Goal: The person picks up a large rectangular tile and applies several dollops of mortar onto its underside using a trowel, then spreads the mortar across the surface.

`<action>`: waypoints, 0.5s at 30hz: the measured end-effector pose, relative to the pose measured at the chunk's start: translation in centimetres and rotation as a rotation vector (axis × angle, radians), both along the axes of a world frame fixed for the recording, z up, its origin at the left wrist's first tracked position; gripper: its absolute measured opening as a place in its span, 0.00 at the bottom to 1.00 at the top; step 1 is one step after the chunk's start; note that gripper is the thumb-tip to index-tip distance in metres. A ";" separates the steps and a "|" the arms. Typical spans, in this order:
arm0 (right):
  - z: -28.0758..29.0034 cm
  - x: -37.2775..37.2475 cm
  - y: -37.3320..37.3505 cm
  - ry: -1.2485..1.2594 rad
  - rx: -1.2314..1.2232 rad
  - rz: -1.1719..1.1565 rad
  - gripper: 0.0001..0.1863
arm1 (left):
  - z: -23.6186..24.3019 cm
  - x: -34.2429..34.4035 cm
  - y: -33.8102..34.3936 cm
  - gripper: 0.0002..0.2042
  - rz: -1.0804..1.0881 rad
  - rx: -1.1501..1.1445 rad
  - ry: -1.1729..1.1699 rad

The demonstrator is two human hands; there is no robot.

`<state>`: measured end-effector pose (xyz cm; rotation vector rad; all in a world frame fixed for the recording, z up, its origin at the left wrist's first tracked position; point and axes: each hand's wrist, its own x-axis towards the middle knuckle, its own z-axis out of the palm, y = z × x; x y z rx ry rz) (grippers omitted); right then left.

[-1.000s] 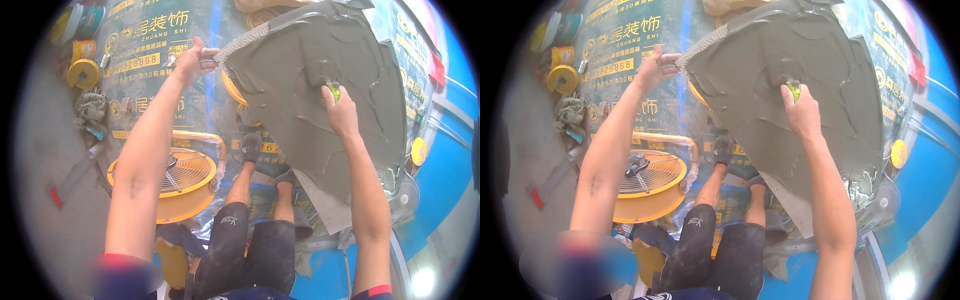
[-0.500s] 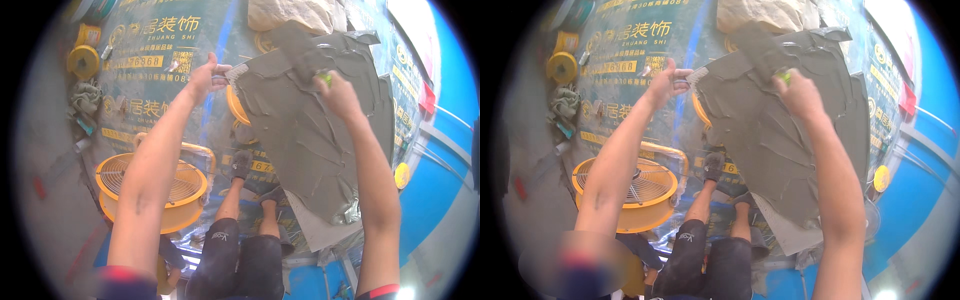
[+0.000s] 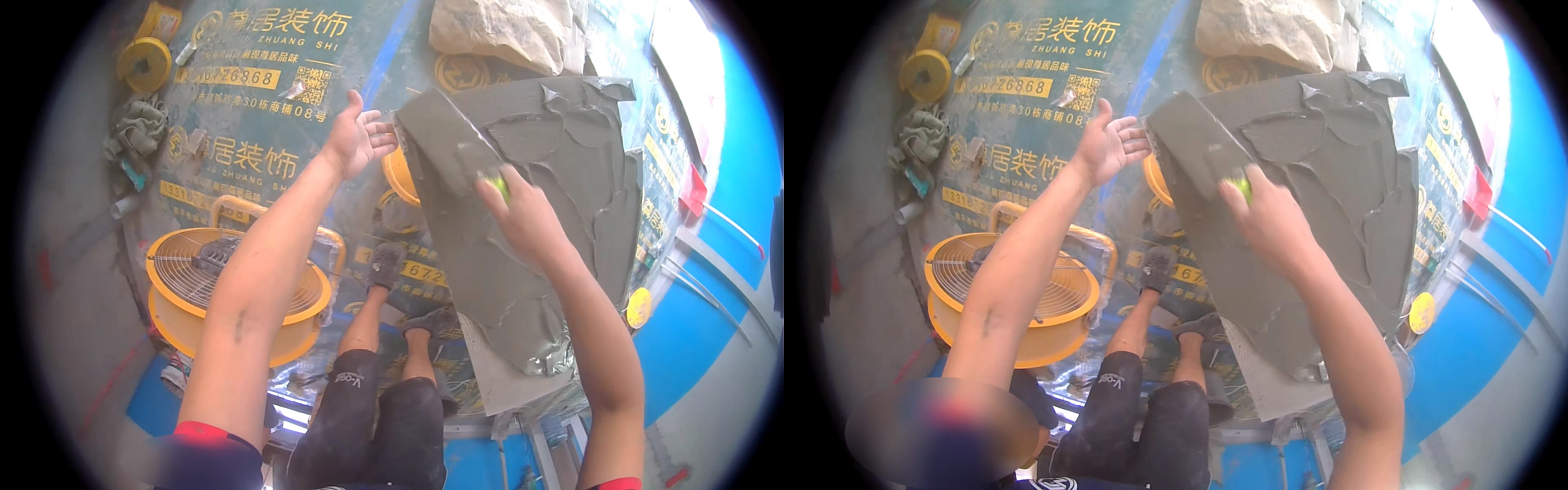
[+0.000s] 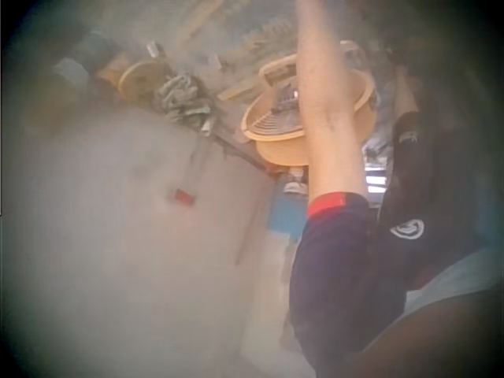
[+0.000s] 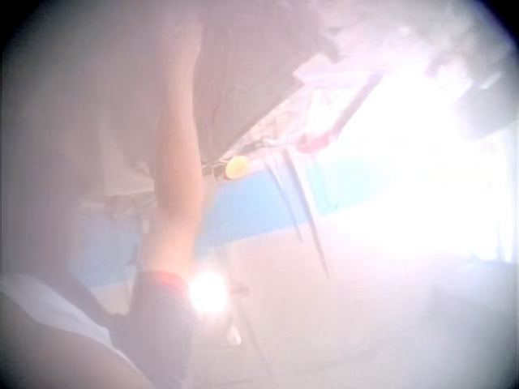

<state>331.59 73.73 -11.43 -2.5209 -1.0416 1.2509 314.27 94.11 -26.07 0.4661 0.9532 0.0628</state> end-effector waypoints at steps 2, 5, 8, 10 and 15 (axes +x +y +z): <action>-3.2 1.3 2.1 -0.071 0.047 -0.001 0.25 | 0.1 0.8 -0.4 0.51 0.007 -0.003 0.001; -5.6 4.0 4.6 -0.216 0.154 -0.160 0.25 | 0.1 1.3 -0.1 0.51 -0.053 0.033 -0.028; -5.7 5.0 4.0 -0.270 0.184 -0.280 0.26 | 0.5 1.2 0.1 0.50 -0.117 0.114 0.042; -4.7 4.0 1.2 -0.182 0.211 -0.327 0.26 | 0.4 0.9 0.9 0.48 -0.234 0.142 0.046; -4.1 -1.1 -5.1 0.023 0.111 -0.080 0.25 | 0.6 1.5 2.6 0.46 -0.448 0.190 0.125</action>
